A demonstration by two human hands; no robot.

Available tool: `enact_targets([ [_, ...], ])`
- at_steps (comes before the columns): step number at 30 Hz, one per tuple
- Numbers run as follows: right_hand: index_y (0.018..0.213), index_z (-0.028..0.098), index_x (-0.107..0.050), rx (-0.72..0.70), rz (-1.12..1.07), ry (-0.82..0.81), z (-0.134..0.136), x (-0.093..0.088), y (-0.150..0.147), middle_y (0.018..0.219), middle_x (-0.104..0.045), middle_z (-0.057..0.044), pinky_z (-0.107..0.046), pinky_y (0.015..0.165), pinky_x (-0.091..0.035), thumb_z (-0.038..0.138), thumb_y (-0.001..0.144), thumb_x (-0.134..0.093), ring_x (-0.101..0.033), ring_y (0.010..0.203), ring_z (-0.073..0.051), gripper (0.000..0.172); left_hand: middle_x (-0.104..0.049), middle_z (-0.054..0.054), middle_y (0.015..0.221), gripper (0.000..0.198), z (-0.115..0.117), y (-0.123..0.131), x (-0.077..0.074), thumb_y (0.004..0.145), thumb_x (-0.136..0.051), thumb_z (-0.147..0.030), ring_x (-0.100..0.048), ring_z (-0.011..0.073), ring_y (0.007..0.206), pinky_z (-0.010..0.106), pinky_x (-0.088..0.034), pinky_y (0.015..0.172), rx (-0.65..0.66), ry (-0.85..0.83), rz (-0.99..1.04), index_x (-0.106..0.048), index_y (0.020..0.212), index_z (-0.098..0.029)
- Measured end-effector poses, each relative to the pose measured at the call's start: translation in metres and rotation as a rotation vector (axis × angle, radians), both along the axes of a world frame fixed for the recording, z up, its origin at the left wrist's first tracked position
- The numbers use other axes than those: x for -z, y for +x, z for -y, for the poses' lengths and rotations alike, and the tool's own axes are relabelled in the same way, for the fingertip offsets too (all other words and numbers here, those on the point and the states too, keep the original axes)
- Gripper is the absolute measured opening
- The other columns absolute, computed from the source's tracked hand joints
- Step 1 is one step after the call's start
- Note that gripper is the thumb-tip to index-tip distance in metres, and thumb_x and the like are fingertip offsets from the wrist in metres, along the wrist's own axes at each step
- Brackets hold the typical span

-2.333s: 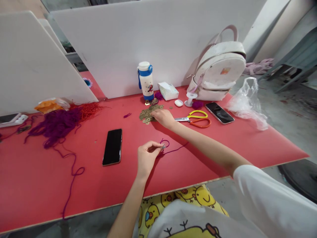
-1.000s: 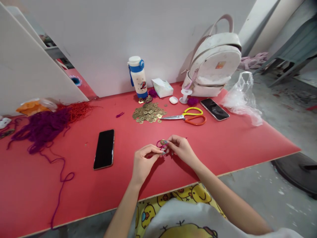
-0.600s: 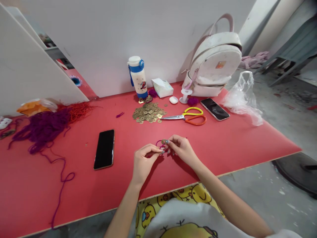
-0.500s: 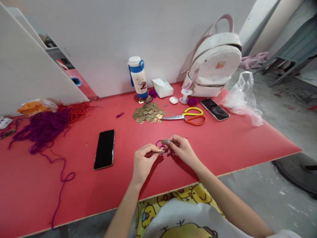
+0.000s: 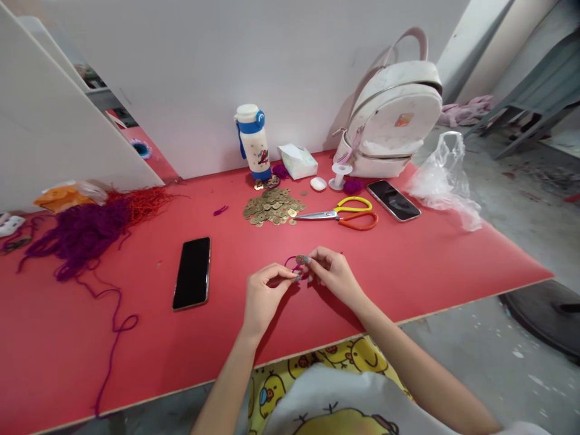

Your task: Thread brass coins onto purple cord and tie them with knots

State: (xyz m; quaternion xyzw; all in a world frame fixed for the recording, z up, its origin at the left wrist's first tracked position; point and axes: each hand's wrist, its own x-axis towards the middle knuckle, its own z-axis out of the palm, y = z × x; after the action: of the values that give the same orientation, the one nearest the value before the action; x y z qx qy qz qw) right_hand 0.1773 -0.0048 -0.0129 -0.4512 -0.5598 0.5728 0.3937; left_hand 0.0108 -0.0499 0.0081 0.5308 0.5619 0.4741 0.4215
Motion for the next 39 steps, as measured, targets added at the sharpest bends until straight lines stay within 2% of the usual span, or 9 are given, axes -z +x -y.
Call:
enact_targets([
  [4,0.077,0.018,-0.056,0.026,-0.015,0.011,0.0006,-0.0022,-0.0002,0.067,-0.066,-0.002,-0.025,0.048,-0.052,0.051,0.085,-0.06,-0.061,0.051,-0.012,0.034,-0.073,0.003,0.074,0.007,-0.0013,0.0003,-0.0007,0.075,-0.069,-0.015,-0.071,0.018,0.073,0.028,-0.061,0.07,-0.003,-0.028,0.018,-0.073,0.07,-0.019],
  [13,0.075,0.019,-0.054,0.073,-0.025,0.025,0.0004,-0.0064,0.0008,0.063,-0.064,0.0,-0.023,0.041,-0.049,0.048,0.086,-0.059,-0.059,0.047,-0.012,0.031,-0.074,0.003,0.071,0.006,-0.0031,0.0002,-0.0016,0.073,-0.07,-0.016,-0.072,0.0189,0.07,0.028,-0.061,0.069,-0.005,-0.096,0.035,-0.072,0.067,-0.017],
  [22,0.077,0.02,-0.055,0.088,0.006,0.052,0.0008,-0.0022,0.0009,0.066,-0.065,-0.001,-0.02,0.037,-0.044,0.046,0.087,-0.058,-0.059,0.048,-0.012,0.028,-0.074,0.003,0.071,0.006,-0.0032,0.0005,-0.0028,0.072,-0.07,-0.017,-0.073,0.0204,0.07,0.03,-0.063,0.069,-0.002,-0.11,0.045,-0.071,0.067,-0.018],
  [28,0.079,0.02,-0.058,0.052,0.091,0.132,0.0031,0.0004,0.0007,0.065,-0.064,-0.002,-0.023,0.046,-0.046,0.04,0.089,-0.056,-0.058,0.051,-0.013,0.023,-0.075,0.004,0.071,0.007,-0.0031,0.0,-0.0008,0.073,-0.073,-0.022,-0.074,0.0219,0.07,0.032,-0.063,0.069,-0.01,-0.104,0.046,-0.071,0.067,-0.018],
  [31,0.081,0.02,-0.061,0.033,0.166,0.208,0.0041,-0.001,0.0006,0.067,-0.064,-0.002,-0.025,0.052,-0.047,0.035,0.09,-0.056,-0.059,0.057,-0.015,0.018,-0.075,0.005,0.07,0.008,-0.0027,-0.0003,0.0008,0.073,-0.073,-0.023,-0.074,0.0223,0.069,0.032,-0.062,0.069,-0.011,-0.119,0.052,-0.072,0.068,-0.017],
  [34,0.082,0.021,-0.065,0.019,0.252,0.334,0.0041,-0.0038,0.0006,0.08,-0.065,-0.005,-0.026,0.058,-0.048,0.029,0.089,-0.057,-0.061,0.067,-0.017,0.014,-0.075,0.005,0.071,0.005,-0.0028,-0.0003,0.0013,0.072,-0.073,-0.02,-0.074,0.0219,0.071,0.031,-0.061,0.07,-0.013,-0.124,0.06,-0.072,0.068,-0.017],
  [39,0.08,0.021,-0.063,-0.063,0.199,0.47,0.0046,-0.0086,0.0,0.112,-0.063,-0.012,-0.031,0.075,-0.053,0.023,0.09,-0.055,-0.061,0.106,-0.023,0.013,-0.075,0.004,0.071,0.004,-0.0035,-0.0004,-0.0008,0.072,-0.072,-0.019,-0.072,0.021,0.072,0.03,-0.06,0.07,-0.016,-0.082,0.001,-0.072,0.068,-0.018],
])
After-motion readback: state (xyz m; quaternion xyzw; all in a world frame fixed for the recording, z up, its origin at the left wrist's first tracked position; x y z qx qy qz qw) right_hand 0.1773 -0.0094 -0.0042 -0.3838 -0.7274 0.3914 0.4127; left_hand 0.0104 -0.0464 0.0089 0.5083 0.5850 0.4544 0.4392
